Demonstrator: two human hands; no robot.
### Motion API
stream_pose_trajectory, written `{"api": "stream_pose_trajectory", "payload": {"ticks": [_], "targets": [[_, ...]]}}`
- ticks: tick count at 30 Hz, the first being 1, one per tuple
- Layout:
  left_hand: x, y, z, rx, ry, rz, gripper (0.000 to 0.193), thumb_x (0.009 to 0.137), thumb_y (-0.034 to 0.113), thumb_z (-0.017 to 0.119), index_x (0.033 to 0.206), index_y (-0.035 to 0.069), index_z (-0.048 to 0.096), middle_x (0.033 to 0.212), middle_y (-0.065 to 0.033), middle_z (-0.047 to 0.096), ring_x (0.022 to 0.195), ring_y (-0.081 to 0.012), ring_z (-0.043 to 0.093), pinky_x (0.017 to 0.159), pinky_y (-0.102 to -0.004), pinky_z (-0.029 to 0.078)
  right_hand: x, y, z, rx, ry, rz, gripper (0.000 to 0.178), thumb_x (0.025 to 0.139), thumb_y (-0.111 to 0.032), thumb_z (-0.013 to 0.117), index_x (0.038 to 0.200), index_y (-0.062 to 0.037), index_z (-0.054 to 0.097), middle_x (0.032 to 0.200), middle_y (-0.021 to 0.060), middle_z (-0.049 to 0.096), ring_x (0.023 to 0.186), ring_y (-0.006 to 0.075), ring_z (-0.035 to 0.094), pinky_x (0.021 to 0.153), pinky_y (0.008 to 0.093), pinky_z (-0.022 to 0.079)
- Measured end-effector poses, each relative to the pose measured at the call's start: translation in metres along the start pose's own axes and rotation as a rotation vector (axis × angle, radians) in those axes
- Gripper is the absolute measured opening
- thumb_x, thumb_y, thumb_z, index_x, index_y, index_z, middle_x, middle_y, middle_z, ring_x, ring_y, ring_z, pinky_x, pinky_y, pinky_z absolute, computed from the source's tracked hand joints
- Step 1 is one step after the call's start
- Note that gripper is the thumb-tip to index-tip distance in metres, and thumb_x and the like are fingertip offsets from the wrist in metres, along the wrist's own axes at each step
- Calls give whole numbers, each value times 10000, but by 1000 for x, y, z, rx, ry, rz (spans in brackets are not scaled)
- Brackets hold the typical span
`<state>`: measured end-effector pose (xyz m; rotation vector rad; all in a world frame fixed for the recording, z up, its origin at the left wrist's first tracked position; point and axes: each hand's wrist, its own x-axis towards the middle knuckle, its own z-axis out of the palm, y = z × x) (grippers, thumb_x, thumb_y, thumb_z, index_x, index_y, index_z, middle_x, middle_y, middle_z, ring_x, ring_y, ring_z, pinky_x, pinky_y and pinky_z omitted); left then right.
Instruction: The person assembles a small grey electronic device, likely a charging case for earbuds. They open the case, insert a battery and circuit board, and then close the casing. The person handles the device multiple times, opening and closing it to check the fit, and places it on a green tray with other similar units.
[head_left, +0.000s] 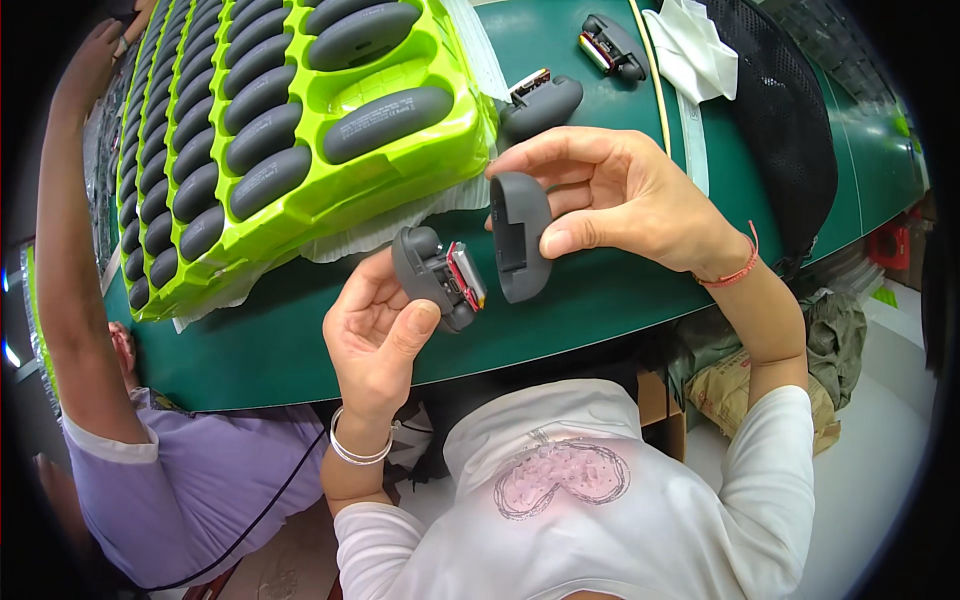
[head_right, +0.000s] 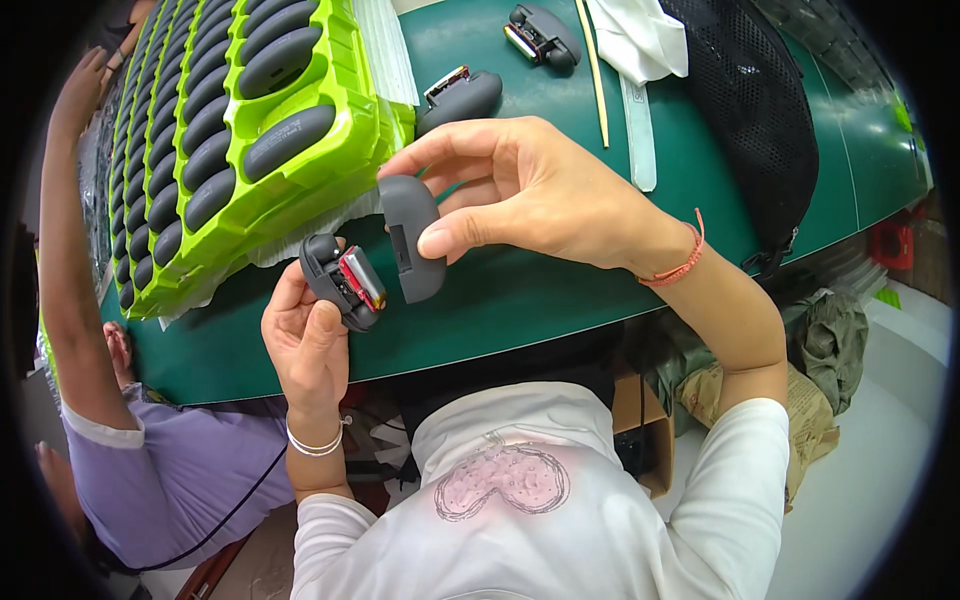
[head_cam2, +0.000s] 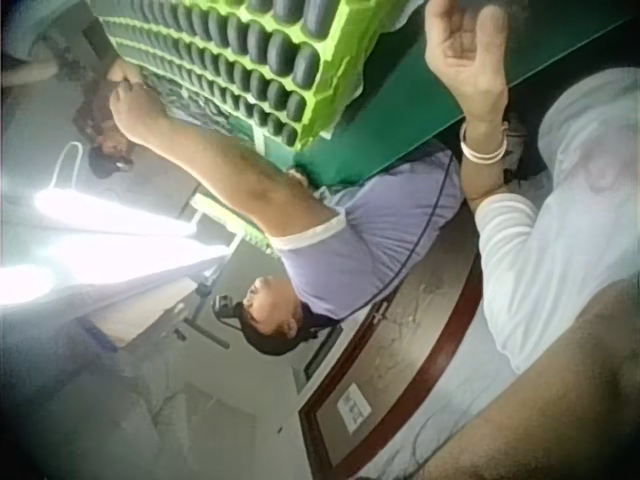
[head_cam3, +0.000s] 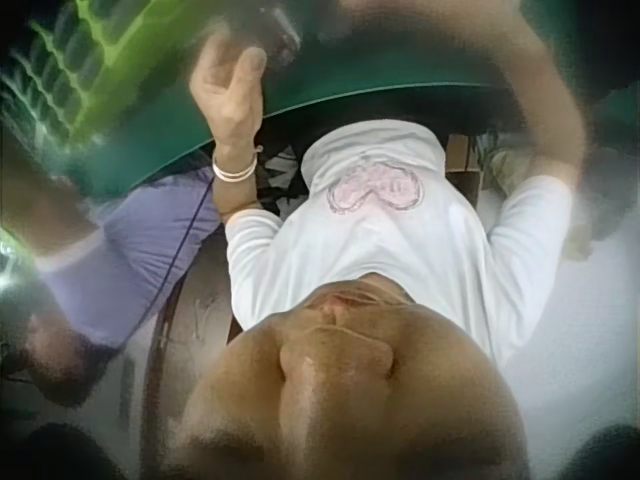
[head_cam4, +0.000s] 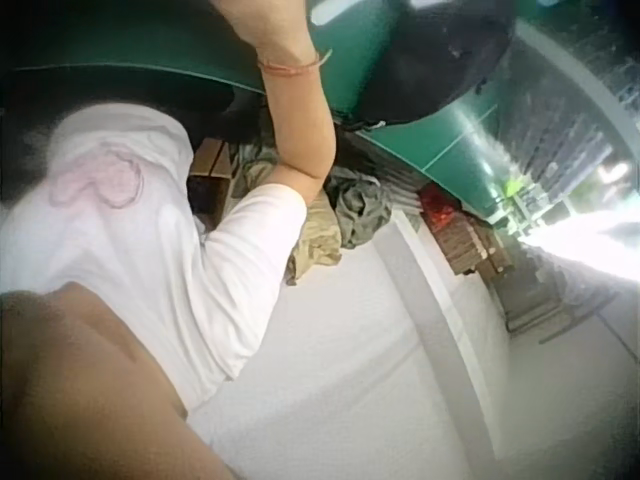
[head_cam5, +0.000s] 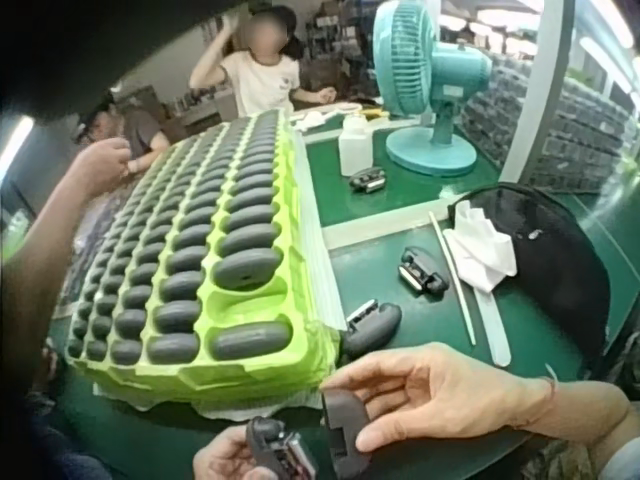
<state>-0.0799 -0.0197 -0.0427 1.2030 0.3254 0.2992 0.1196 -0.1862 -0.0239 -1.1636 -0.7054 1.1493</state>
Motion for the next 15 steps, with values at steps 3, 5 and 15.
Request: {"api": "stream_pose_trajectory", "payload": {"ticks": [3,5,15], "targets": [[1,0,0,31,-19,15,518,869,136,706,1264,-106,474,1161,-180,617,1044,-193,626,898,-317,512,1,4,3,-26,-19,-43,470,806,-57,746,1238,-1,570,1158,78,612,1013,127,605,913,293,507],[2,0,1,42,-34,20,520,867,153,712,1257,-101,481,1152,-176,621,1036,-191,627,895,-319,514,1,6,2,-103,-30,-107,466,807,-50,742,1240,-9,574,1170,78,612,1022,128,604,917,299,504],[0,-2,-6,-39,33,11,581,860,246,716,1267,-87,468,1117,-160,613,943,-186,635,805,-314,532,2,2,8,64,-49,-69,495,833,-117,731,1282,-26,542,1074,93,604,994,172,628,812,295,582]]}}
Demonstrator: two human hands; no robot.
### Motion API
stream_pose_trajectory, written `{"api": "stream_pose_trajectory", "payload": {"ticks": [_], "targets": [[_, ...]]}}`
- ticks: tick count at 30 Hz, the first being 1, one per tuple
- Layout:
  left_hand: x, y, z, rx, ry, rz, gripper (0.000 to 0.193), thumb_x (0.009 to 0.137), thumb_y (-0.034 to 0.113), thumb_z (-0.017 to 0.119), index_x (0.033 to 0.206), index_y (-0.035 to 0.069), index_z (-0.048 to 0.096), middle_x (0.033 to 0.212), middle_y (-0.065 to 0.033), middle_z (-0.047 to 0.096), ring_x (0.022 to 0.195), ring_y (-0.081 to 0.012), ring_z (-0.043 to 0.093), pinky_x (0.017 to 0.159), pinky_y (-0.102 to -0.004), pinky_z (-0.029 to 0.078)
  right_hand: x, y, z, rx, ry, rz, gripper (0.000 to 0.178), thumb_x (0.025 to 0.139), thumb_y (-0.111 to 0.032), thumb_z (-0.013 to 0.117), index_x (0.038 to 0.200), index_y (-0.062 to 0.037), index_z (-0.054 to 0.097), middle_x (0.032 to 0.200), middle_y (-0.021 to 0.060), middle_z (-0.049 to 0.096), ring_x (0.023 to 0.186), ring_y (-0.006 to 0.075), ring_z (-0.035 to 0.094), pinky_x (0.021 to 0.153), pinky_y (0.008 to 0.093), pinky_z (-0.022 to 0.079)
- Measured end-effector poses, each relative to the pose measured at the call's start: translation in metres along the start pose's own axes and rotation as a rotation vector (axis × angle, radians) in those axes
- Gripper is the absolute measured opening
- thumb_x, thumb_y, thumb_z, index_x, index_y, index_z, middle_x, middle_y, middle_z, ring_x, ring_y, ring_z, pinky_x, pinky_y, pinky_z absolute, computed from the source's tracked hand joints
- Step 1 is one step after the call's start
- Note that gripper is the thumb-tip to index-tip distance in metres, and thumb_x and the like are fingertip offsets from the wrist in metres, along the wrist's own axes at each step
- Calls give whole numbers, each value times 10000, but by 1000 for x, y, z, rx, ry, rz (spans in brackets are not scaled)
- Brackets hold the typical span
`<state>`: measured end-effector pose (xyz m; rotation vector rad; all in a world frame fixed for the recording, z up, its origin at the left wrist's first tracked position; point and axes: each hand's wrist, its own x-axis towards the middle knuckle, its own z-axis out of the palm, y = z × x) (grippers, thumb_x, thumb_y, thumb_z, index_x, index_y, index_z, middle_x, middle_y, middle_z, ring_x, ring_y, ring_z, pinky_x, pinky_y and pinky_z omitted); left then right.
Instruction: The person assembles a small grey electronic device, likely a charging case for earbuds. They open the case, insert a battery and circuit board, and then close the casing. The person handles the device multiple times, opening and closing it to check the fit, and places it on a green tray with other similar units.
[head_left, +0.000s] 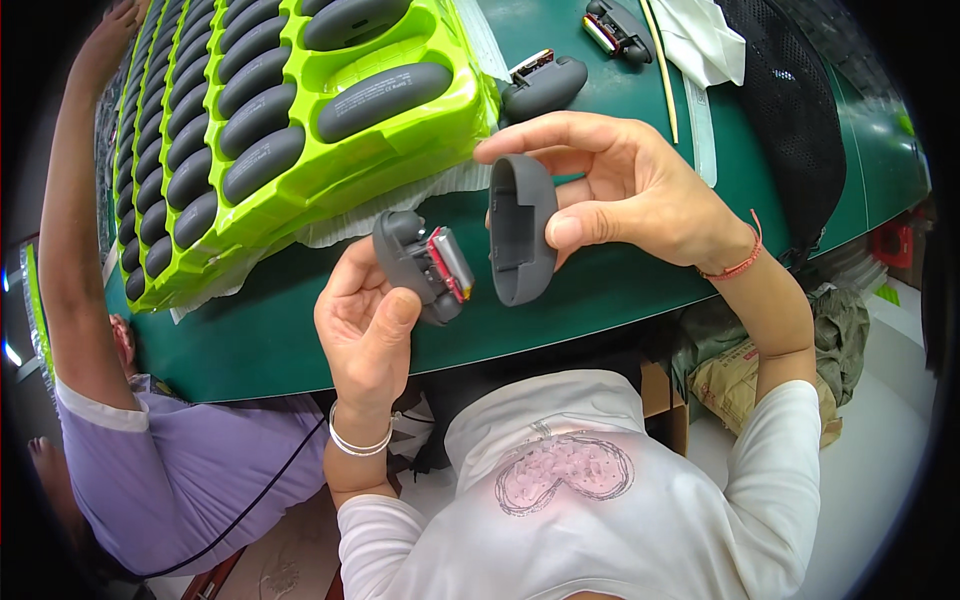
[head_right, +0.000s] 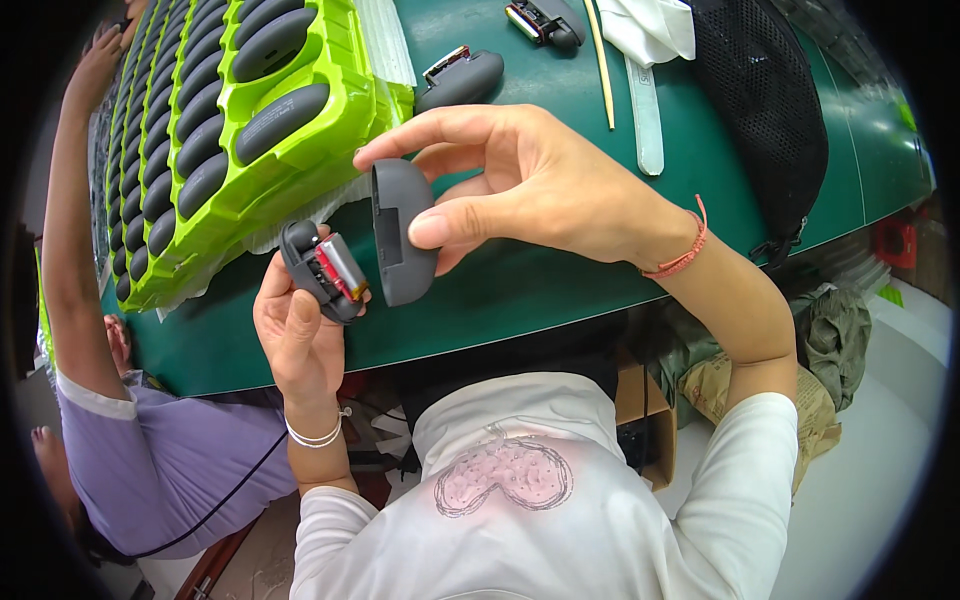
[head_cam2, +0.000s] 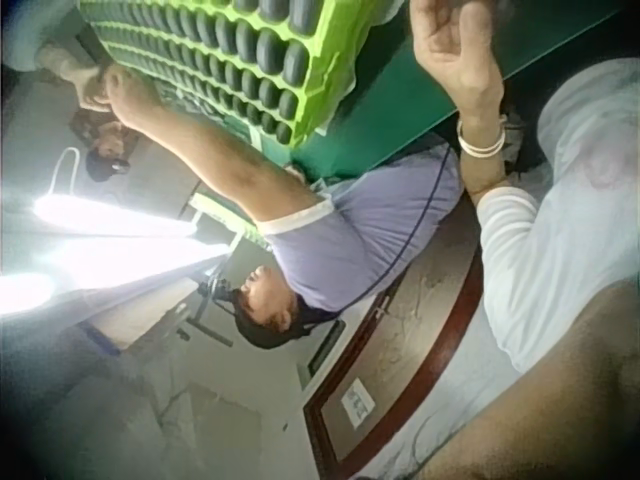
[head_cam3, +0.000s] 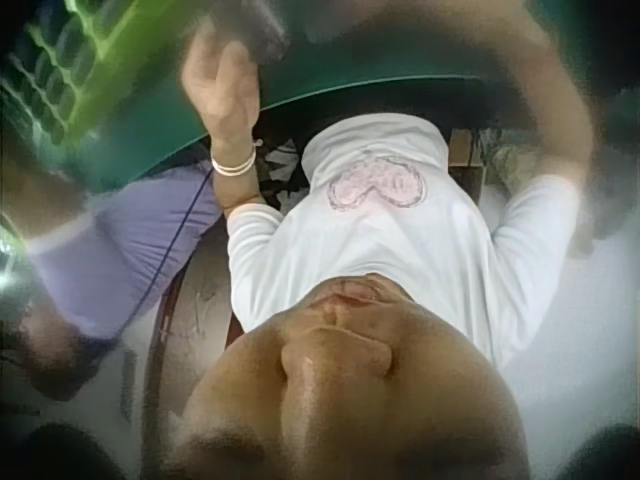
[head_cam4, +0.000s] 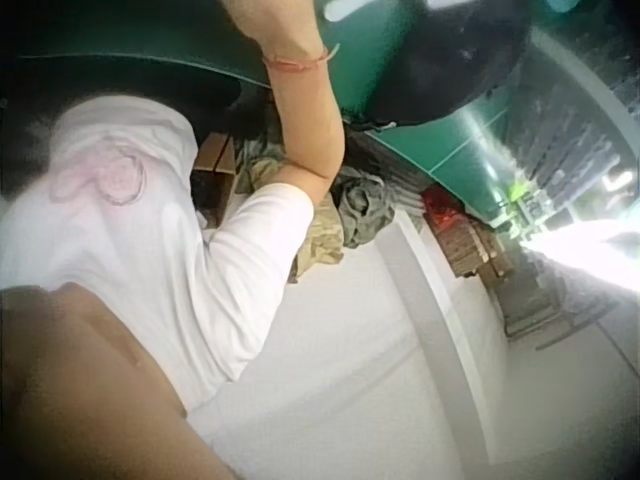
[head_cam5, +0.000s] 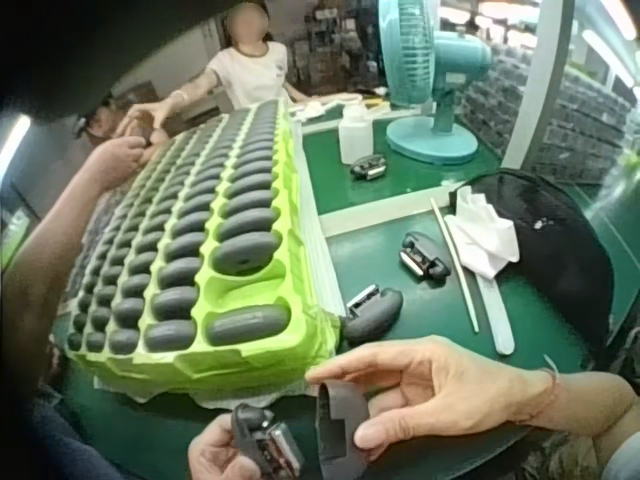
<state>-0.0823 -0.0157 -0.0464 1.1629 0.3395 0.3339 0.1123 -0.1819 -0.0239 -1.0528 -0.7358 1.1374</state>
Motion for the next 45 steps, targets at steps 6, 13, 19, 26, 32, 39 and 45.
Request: {"api": "stream_pose_trajectory", "payload": {"ticks": [6,13,19,26,32,39,45], "targets": [[-6,2,-1,75,24,-5,642,875,392,669,1270,-58,439,958,-138,530,751,-208,554,560,-286,426,-1,-6,8,120,58,113,602,808,-144,744,1316,50,484,1277,166,515,866,137,629,646,264,608],[-31,12,30,283,-89,196,482,722,219,823,1038,-24,554,1138,-332,575,936,-327,674,787,-383,552,-2,-7,9,106,63,146,548,833,-71,717,1322,32,493,1199,133,567,1029,160,586,848,294,565],[-24,-2,36,612,-79,392,470,679,53,820,1085,5,589,1110,-213,631,962,-301,652,811,-377,548,1,6,13,116,83,61,538,835,-24,706,1325,33,492,1229,139,558,1083,164,585,889,290,542],[-23,-2,37,775,-170,504,448,654,-36,807,1056,10,615,1056,-181,652,917,-292,663,810,-371,556,-3,6,21,-131,125,19,390,890,-16,639,1265,36,543,1108,119,628,950,147,651,815,288,576],[-29,-9,29,592,-157,491,484,660,-12,829,1055,59,559,1024,-148,644,898,-267,663,762,-362,548,-2,5,22,127,92,115,393,1026,-270,431,1261,23,546,1013,152,681,853,182,701,672,276,601],[-33,-13,21,612,-156,499,447,676,21,832,1040,42,573,1022,-154,651,900,-276,663,789,-376,548,-5,9,21,213,22,94,369,1010,-225,478,1267,34,532,1049,184,671,929,218,688,773,314,590],[-30,-13,22,651,-168,517,429,659,-18,818,1020,27,590,1022,-155,655,898,-285,658,803,-381,549,-6,17,26,119,55,-52,396,893,-39,646,1264,38,534,1072,166,652,1012,204,651,899,307,529]]}}
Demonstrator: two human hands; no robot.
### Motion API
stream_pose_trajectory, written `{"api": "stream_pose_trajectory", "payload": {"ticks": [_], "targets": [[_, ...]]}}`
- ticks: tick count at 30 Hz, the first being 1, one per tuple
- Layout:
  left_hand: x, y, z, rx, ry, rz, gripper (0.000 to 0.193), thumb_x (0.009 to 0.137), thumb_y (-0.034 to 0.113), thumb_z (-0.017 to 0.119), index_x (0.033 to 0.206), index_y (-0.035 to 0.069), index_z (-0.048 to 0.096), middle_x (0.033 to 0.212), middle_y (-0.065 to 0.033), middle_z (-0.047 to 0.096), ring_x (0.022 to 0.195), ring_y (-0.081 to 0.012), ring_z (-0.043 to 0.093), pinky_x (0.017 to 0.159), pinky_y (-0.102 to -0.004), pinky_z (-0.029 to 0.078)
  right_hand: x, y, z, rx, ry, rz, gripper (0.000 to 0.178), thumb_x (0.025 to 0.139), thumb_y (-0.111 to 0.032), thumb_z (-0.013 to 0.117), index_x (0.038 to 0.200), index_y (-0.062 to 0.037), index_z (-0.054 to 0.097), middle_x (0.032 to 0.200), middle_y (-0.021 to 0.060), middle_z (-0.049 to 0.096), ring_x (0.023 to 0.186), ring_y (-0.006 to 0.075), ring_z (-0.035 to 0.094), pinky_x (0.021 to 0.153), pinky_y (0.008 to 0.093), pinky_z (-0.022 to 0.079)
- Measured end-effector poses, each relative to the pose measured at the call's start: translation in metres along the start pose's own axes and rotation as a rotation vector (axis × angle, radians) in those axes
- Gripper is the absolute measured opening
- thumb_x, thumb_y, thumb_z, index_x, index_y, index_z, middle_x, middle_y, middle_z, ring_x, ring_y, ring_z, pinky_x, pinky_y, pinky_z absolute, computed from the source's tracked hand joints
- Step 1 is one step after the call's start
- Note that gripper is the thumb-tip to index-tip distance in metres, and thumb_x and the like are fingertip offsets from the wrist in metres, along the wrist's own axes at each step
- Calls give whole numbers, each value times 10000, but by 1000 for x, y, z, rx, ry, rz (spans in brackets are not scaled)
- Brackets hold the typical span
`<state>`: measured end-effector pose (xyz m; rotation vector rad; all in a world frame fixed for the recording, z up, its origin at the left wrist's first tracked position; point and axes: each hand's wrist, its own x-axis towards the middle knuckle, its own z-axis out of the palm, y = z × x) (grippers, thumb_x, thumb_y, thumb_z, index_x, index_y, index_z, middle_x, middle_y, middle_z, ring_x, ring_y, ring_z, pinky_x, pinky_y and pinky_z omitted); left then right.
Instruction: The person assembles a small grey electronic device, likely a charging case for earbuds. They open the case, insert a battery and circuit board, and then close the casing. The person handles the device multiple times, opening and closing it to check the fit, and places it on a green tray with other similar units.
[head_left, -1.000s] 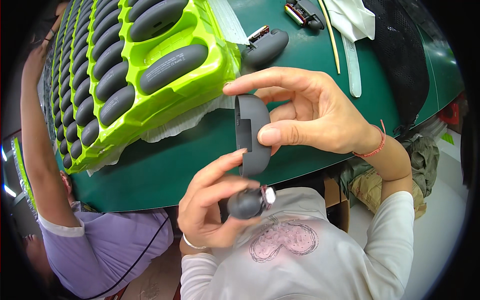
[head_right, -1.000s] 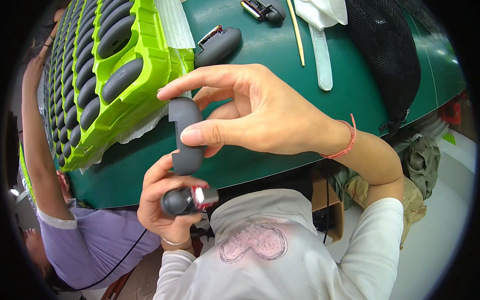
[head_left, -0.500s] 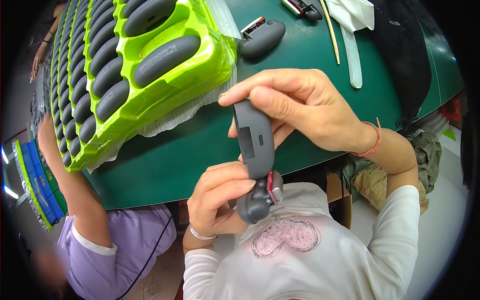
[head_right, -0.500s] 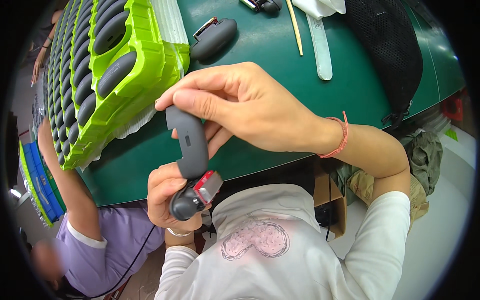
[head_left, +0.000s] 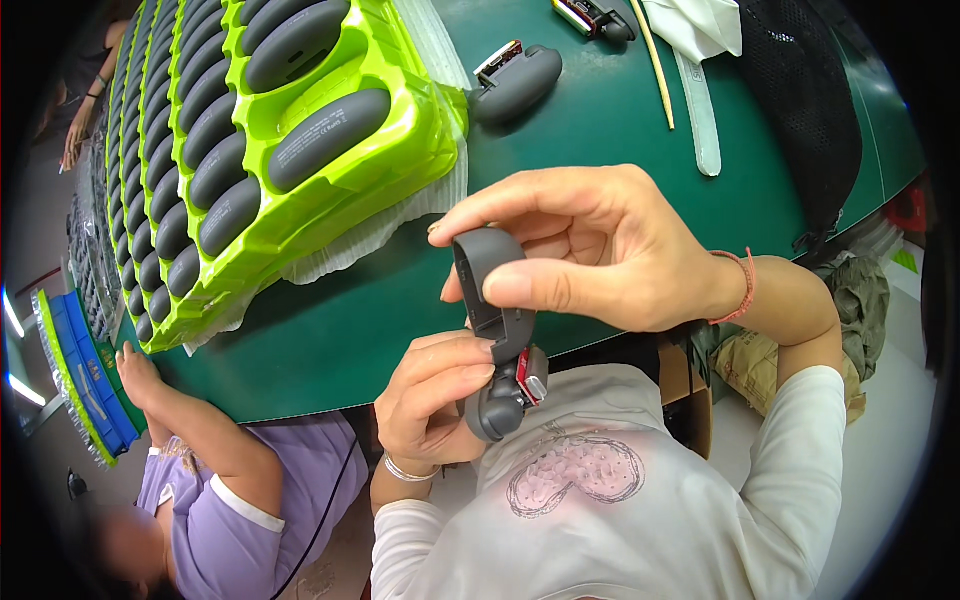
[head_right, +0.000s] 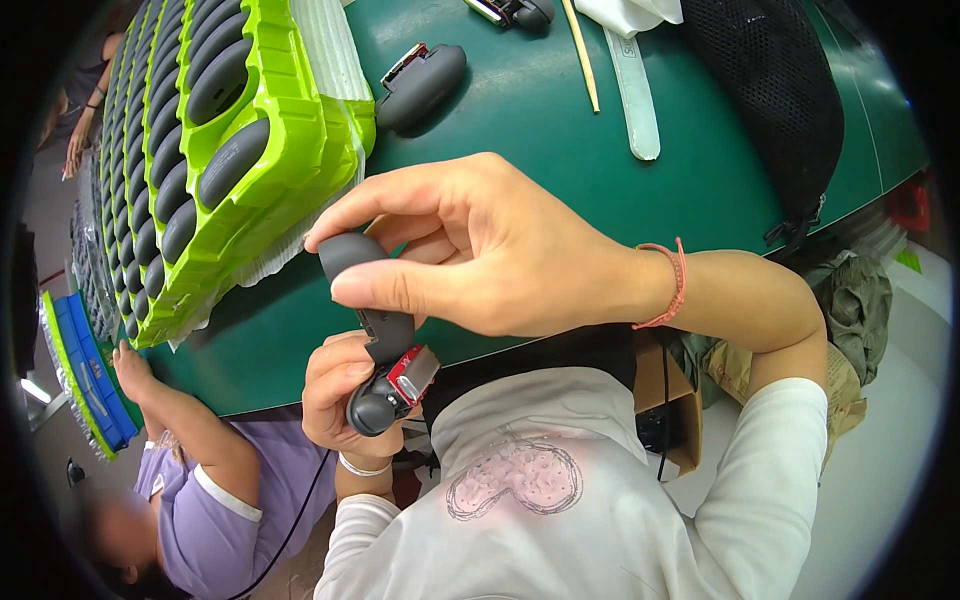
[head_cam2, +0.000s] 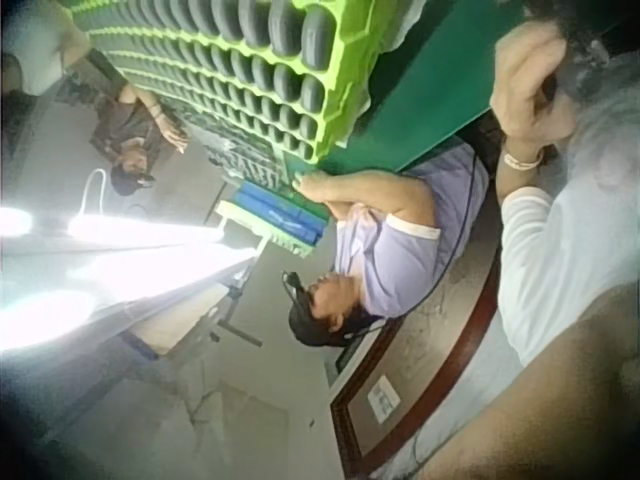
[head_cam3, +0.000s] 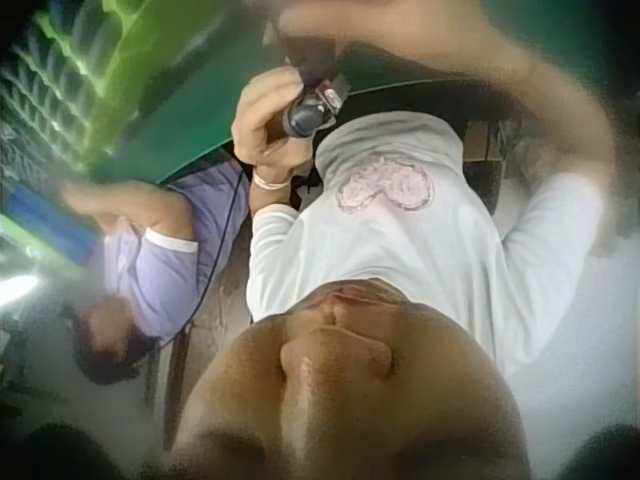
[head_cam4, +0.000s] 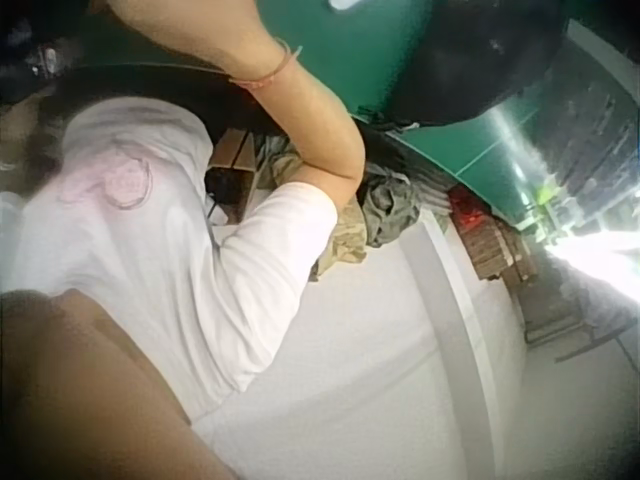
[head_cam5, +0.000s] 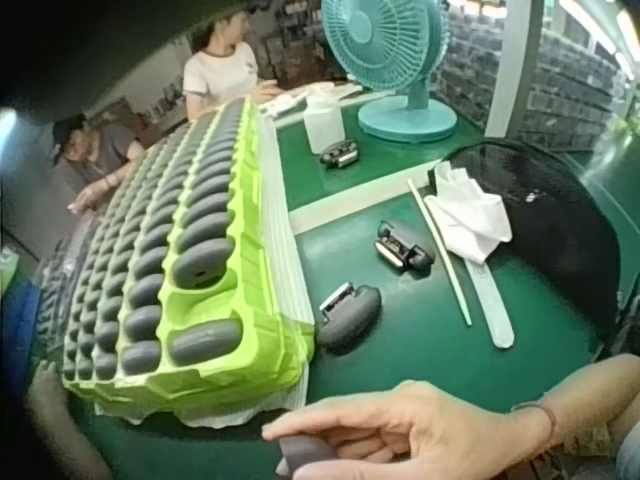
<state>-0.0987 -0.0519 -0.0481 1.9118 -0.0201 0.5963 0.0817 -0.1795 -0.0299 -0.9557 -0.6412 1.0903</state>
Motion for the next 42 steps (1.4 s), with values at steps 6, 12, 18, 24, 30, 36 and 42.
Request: {"api": "stream_pose_trajectory", "payload": {"ticks": [6,12,18,24,30,36,42], "targets": [[-1,-1,3,-54,45,-3,463,696,146,844,1037,47,547,1035,-139,584,858,-266,644,738,-360,552,3,-3,-6,-46,-85,-32,420,782,111,685,1177,27,567,1170,145,556,1078,248,623,911,344,546],[-5,-10,9,-686,209,-174,442,718,218,839,995,24,554,959,-140,566,775,-255,660,674,-343,590,7,2,-17,-607,-136,-664,302,751,142,657,1004,-5,582,1060,155,562,1056,346,633,897,432,544],[0,-8,8,-858,211,-275,549,668,218,871,1051,29,525,906,-133,622,784,-275,660,676,-375,584,7,4,-22,-741,-176,-885,221,840,20,649,1029,-41,553,1057,187,598,983,350,639,938,531,495],[-1,-7,6,-915,276,-360,562,661,219,880,1041,11,522,932,-142,623,806,-292,665,681,-385,581,5,5,-17,-656,-102,-735,366,733,12,747,1054,-13,574,1018,158,611,939,294,641,851,410,533],[14,11,-16,-567,338,-540,600,792,307,780,1203,-34,507,1022,-130,617,878,-214,600,749,-297,497,2,-1,-12,-147,13,-89,504,790,-20,758,1237,12,528,1109,90,576,933,158,660,803,279,560],[31,12,-16,-643,206,-477,488,803,0,728,1226,-100,507,1136,-195,625,1034,-226,636,919,-367,528,2,-3,-12,-144,-60,42,591,776,13,748,1297,59,473,1220,151,555,1022,193,632,844,320,583],[33,15,-14,-567,194,-494,456,819,-30,705,1226,-99,511,1139,-191,624,1027,-219,637,903,-347,534,0,-8,-9,-298,-60,25,564,778,14,746,1286,44,502,1207,130,568,1015,187,638,828,291,585]]}}
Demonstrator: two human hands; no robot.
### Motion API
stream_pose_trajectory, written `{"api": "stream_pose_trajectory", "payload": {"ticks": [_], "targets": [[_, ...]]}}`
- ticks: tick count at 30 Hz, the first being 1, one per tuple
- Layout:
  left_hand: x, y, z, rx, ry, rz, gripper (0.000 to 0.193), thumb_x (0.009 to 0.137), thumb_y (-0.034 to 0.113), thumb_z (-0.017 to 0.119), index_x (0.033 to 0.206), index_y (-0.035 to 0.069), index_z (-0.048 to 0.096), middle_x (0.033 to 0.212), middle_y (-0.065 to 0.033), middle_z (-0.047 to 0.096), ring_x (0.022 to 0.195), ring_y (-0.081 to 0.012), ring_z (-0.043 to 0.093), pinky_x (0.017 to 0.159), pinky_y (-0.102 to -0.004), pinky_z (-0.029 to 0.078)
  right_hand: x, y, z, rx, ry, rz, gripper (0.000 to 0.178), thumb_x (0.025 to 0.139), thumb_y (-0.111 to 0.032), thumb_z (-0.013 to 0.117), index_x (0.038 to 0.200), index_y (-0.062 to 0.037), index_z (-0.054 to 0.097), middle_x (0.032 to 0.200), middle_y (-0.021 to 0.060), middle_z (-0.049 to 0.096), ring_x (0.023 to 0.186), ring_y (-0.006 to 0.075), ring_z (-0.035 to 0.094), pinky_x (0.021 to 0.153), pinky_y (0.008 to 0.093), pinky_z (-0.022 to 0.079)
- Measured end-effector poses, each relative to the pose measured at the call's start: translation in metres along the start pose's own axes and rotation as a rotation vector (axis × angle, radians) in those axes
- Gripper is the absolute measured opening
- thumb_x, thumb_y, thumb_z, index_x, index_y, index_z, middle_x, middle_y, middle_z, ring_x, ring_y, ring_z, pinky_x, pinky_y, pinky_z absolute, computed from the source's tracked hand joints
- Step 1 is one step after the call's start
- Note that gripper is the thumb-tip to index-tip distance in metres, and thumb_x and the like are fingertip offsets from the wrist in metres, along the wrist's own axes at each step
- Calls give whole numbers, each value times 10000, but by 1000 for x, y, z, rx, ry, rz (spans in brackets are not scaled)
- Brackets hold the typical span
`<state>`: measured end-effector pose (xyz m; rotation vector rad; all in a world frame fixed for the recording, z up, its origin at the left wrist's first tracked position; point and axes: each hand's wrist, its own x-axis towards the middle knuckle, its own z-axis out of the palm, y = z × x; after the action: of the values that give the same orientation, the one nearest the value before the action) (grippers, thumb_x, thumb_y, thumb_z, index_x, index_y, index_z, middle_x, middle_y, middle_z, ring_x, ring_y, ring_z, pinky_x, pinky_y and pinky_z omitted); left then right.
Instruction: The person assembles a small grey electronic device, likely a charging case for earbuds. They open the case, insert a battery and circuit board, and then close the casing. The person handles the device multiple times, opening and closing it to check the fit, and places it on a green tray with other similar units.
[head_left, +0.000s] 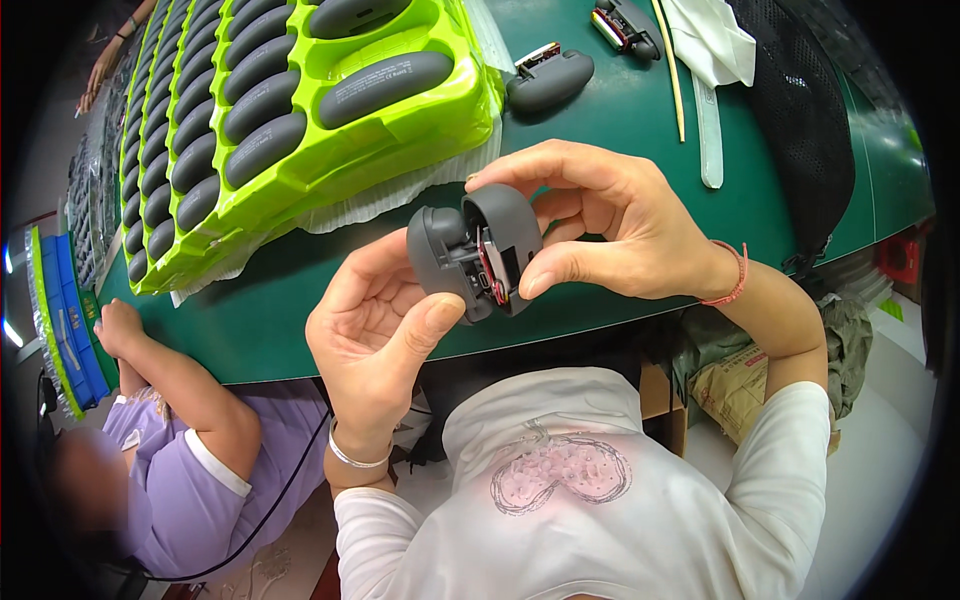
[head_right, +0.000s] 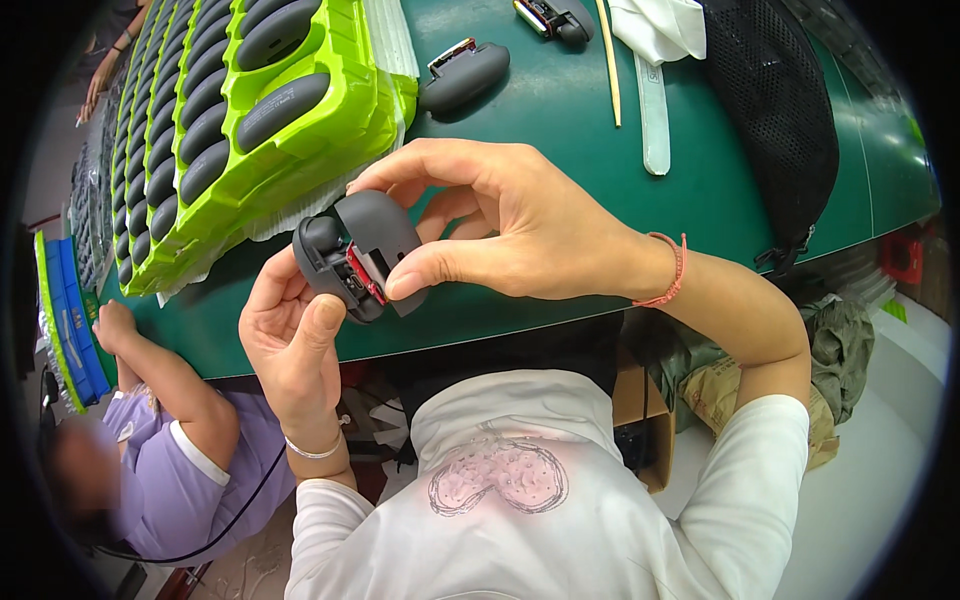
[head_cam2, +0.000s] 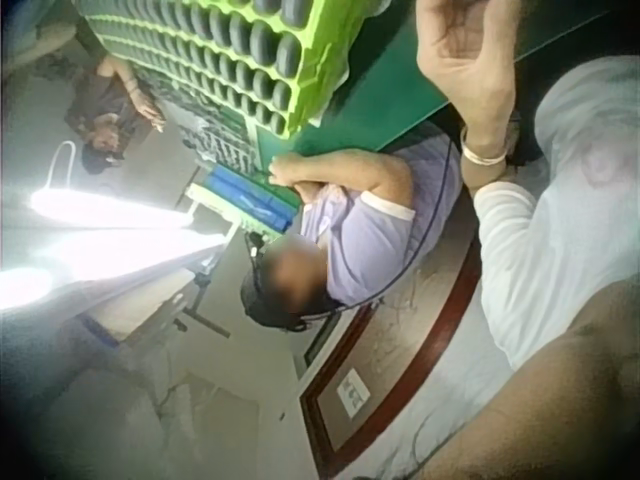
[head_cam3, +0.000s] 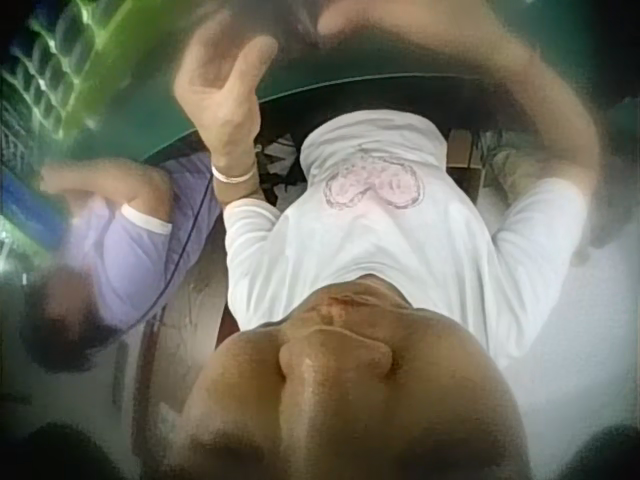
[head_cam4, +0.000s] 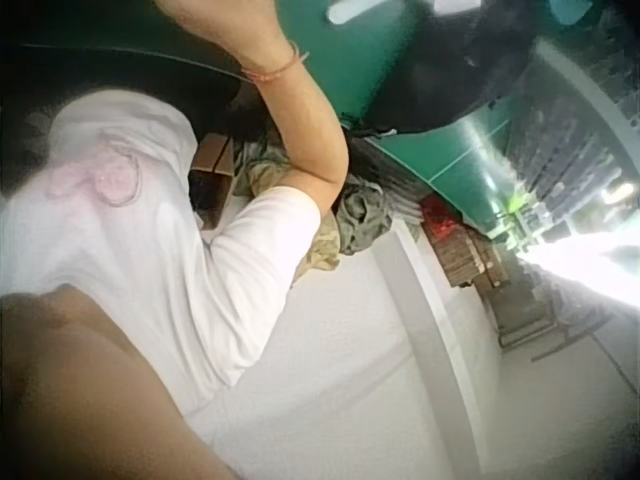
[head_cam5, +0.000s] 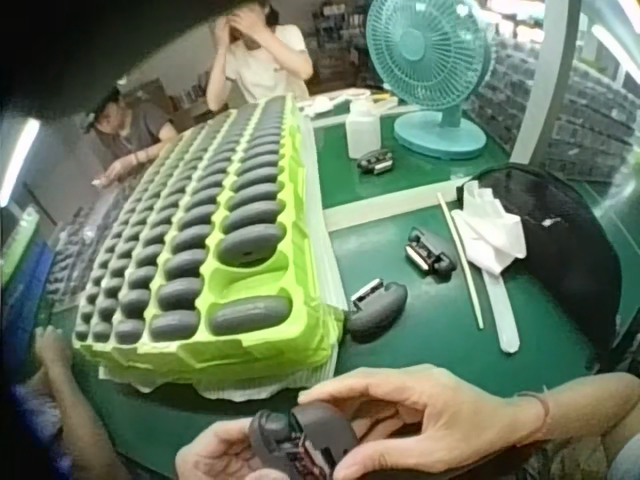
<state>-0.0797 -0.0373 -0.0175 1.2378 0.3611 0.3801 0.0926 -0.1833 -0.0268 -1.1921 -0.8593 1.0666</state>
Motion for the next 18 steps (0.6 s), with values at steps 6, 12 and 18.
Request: {"api": "stream_pose_trajectory", "payload": {"ticks": [6,12,18], "targets": [[-1,1,0,190,47,25,478,785,-41,740,1210,-101,529,1101,-181,642,991,-208,648,880,-332,544,0,5,3,-168,23,-96,556,778,-26,762,1277,19,522,1153,113,602,983,182,652,827,295,576],[2,-1,5,194,91,74,478,780,-42,748,1202,-101,532,1090,-178,648,979,-206,653,873,-326,545,0,5,3,-154,57,-95,557,770,-64,778,1266,12,537,1132,108,609,968,179,652,814,300,575],[3,-5,8,322,121,175,475,780,-33,753,1195,-104,533,1083,-176,651,969,-203,656,866,-315,541,1,10,1,-353,96,-261,551,768,-55,778,1261,13,541,1118,98,607,974,177,645,815,301,573]]}}
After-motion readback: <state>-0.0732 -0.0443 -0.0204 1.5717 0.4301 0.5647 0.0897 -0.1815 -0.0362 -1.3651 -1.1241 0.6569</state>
